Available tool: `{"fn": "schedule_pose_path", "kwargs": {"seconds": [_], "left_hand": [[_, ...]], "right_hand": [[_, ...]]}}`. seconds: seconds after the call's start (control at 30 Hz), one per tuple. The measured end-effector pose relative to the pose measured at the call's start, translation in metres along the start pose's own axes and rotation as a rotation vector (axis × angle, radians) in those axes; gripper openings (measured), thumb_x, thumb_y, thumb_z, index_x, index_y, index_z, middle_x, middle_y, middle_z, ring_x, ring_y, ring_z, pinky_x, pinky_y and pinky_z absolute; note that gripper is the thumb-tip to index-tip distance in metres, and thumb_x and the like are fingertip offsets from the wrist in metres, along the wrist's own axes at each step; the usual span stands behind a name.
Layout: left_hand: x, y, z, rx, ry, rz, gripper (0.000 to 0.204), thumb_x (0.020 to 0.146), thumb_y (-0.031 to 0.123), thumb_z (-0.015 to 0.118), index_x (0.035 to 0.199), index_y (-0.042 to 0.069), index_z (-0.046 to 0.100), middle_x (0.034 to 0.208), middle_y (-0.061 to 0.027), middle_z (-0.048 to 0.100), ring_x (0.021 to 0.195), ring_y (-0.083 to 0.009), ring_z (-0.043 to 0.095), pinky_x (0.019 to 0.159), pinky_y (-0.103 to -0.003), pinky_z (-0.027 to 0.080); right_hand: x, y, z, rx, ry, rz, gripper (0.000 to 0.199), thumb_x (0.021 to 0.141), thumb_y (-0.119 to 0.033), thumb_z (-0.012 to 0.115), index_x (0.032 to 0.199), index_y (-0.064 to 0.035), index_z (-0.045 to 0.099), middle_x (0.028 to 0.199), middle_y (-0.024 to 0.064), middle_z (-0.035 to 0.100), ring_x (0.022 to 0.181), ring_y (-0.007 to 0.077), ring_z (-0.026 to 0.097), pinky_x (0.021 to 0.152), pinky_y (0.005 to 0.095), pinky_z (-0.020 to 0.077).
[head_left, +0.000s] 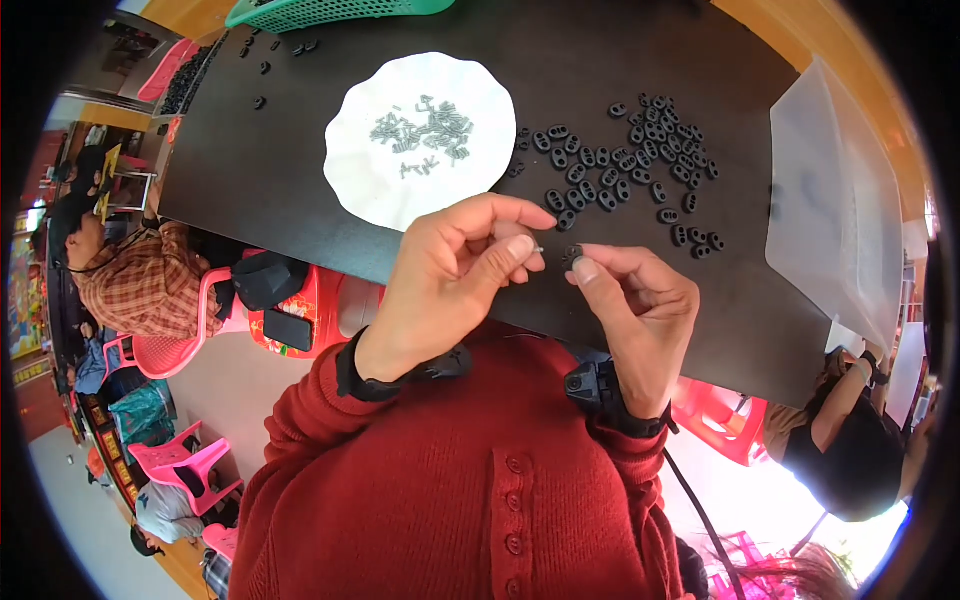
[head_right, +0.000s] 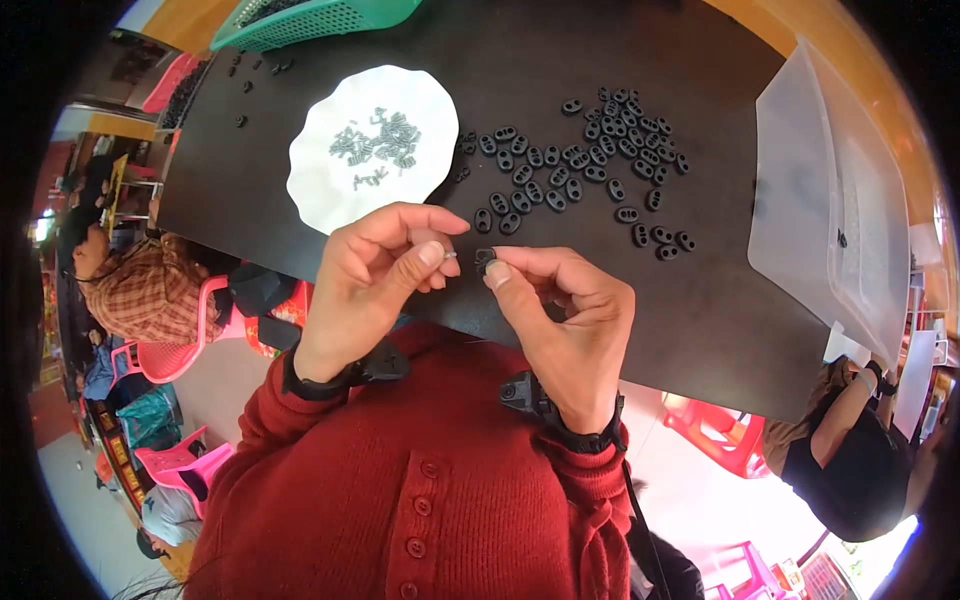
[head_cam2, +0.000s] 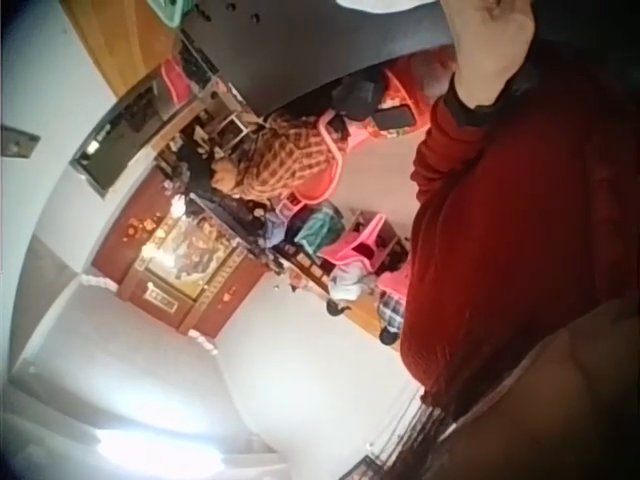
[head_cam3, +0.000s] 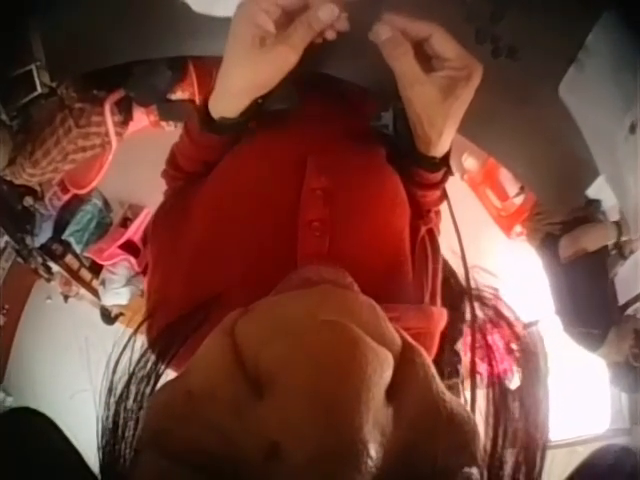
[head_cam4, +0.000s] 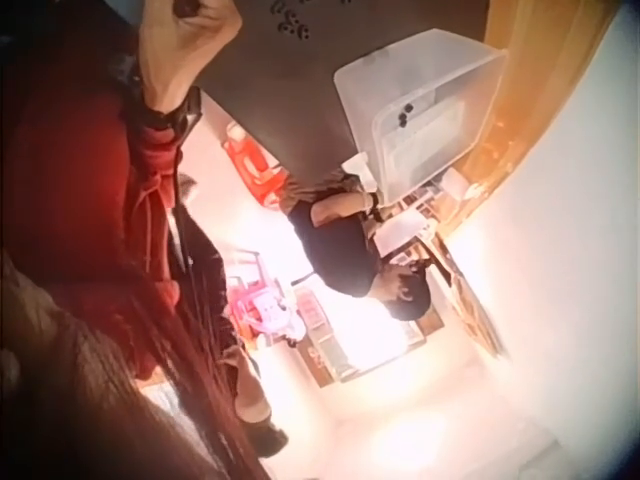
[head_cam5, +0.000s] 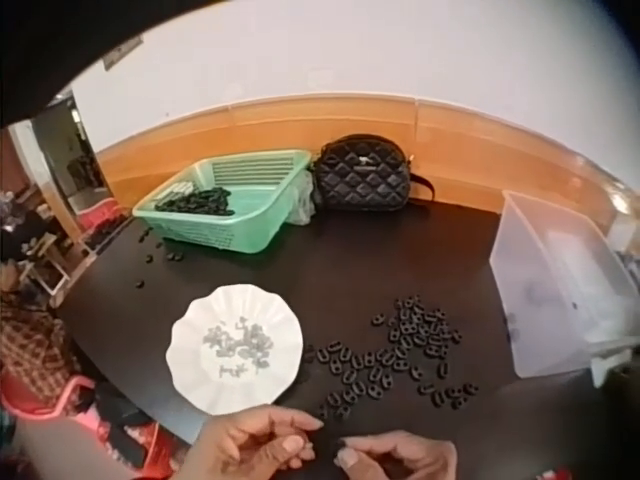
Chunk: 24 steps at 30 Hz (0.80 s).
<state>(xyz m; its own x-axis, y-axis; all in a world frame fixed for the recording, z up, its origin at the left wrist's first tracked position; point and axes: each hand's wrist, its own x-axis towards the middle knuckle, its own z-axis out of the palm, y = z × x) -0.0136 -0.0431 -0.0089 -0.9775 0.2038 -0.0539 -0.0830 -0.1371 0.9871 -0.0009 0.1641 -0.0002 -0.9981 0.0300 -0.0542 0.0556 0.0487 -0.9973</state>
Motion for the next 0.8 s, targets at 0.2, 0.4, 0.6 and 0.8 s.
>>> {"fn": "schedule_pose_path", "kwargs": {"seconds": [0.2, 0.4, 0.6, 0.8], "left_hand": [[-0.002, -0.009, 0.006, 0.025, -0.053, 0.014, 0.028, 0.112, 0.012, 0.067, 0.136, -0.003, 0.068, 0.097, -0.0012, 0.071, 0.088, -0.0071, 0.062, 0.083, -0.024, 0.054], [-0.004, -0.005, 0.01, 0.073, -0.053, 0.002, 0.027, 0.11, 0.011, 0.069, 0.134, -0.002, 0.068, 0.096, -0.0006, 0.071, 0.086, -0.0074, 0.062, 0.082, -0.024, 0.054], [-0.007, 0.0, 0.014, 0.158, -0.04, 0.015, 0.025, 0.109, 0.008, 0.07, 0.132, -0.002, 0.069, 0.094, -0.0006, 0.072, 0.086, -0.0074, 0.063, 0.081, -0.024, 0.054], [-0.009, -0.006, 0.018, 0.131, -0.019, 0.035, 0.021, 0.109, 0.007, 0.069, 0.129, -0.002, 0.068, 0.095, -0.0017, 0.072, 0.087, -0.0072, 0.064, 0.081, -0.024, 0.054]], "right_hand": [[-0.004, 0.002, 0.0, 0.015, -0.013, -0.003, 0.012, 0.097, -0.002, 0.081, 0.108, 0.0035, 0.083, 0.092, 0.0018, 0.079, 0.083, 0.0047, 0.068, 0.075, 0.021, 0.054], [-0.007, 0.001, -0.002, -0.021, -0.026, -0.017, 0.012, 0.098, 0.0, 0.079, 0.109, 0.0051, 0.081, 0.092, 0.0038, 0.079, 0.083, 0.0062, 0.069, 0.076, 0.0215, 0.0541], [-0.011, -0.003, -0.001, -0.134, 0.011, -0.073, 0.011, 0.095, 0.001, 0.08, 0.105, 0.0046, 0.081, 0.088, 0.004, 0.078, 0.078, 0.0059, 0.067, 0.073, 0.0217, 0.053], [-0.015, -0.002, 0.001, -0.158, 0.062, -0.092, 0.011, 0.092, 0.001, 0.08, 0.102, 0.0027, 0.083, 0.086, 0.0055, 0.079, 0.075, 0.0067, 0.067, 0.071, 0.0234, 0.0536]]}}
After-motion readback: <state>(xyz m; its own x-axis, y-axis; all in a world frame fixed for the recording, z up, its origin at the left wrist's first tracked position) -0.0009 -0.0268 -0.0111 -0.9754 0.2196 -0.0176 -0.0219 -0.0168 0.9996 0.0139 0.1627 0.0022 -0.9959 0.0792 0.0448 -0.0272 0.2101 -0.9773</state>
